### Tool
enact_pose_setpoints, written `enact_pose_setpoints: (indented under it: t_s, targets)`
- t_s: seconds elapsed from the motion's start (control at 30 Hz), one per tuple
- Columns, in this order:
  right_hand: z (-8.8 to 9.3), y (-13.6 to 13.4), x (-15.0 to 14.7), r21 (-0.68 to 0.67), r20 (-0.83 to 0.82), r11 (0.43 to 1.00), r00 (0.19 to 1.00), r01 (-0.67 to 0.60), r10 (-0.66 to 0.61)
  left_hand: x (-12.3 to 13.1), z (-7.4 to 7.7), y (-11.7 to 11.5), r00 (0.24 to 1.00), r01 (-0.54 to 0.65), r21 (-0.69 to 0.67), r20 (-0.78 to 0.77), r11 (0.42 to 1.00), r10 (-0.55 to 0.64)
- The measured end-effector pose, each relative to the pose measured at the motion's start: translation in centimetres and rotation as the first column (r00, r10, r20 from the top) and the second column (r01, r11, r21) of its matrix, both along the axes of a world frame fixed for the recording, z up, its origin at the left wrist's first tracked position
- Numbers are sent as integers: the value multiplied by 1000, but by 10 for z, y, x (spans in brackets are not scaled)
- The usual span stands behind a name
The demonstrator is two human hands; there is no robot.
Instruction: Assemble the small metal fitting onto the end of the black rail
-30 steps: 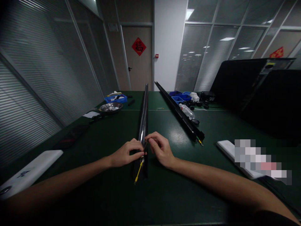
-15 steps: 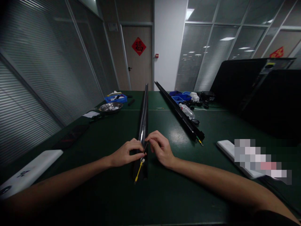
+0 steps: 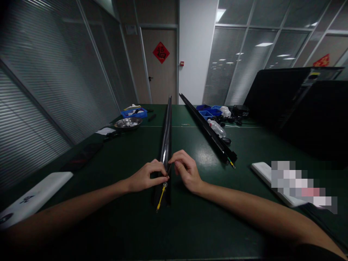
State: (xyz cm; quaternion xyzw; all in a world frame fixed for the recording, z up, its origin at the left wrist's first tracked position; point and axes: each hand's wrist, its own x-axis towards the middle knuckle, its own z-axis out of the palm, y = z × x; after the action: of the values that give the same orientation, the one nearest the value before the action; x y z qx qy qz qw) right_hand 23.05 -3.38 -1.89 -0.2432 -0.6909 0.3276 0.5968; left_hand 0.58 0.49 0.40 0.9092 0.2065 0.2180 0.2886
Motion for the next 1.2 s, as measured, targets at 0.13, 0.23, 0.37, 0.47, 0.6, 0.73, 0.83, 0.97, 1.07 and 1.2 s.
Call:
enact_pose_setpoints:
  t_s: [0.13, 0.23, 0.37, 0.47, 0.6, 0.73, 0.83, 0.97, 1.07, 1.2]
  targets:
    - [4, -2, -1, -11, 31, 1000, 999, 28, -28, 1, 3, -2, 1000, 4, 9, -18, 1000, -4]
    - [6, -4, -1, -23, 51, 999, 998, 26, -24, 1, 5, -2, 999, 24, 10, -26, 1000, -23]
    - [5, -3, 0, -8, 27, 1000, 999, 23, -23, 1, 3, -1, 999, 20, 0, -27, 1000, -20]
    - [3, -1, 1, 6, 6, 1000, 1000, 20, -20, 0, 1, 0, 1000, 5, 3, -21, 1000, -5]
    - [3, -1, 0, 0, 33, 999, 998, 45, -45, 0, 2, 0, 1000, 16, 8, -28, 1000, -15]
    - [4, -3, 0, 2, 69, 998, 996, 61, -61, 0, 4, -1, 999, 37, 1, -30, 999, -37]
    - [4, -3, 1, 9, 47, 999, 998, 50, -50, 1, 4, -2, 999, 24, -3, -21, 1000, -24]
    - [1, -1, 1, 14, 18, 999, 999, 48, -48, 2, 3, -2, 1000, 10, 9, -17, 1000, -10]
    - [1, -2, 0, 20, 12, 999, 999, 42, -42, 1, 2, -2, 1000, 8, 13, -13, 1000, -8]
    - [4, -5, -1, 14, 41, 999, 998, 52, -53, 0, 2, 0, 999, 16, 5, -41, 1000, -15]
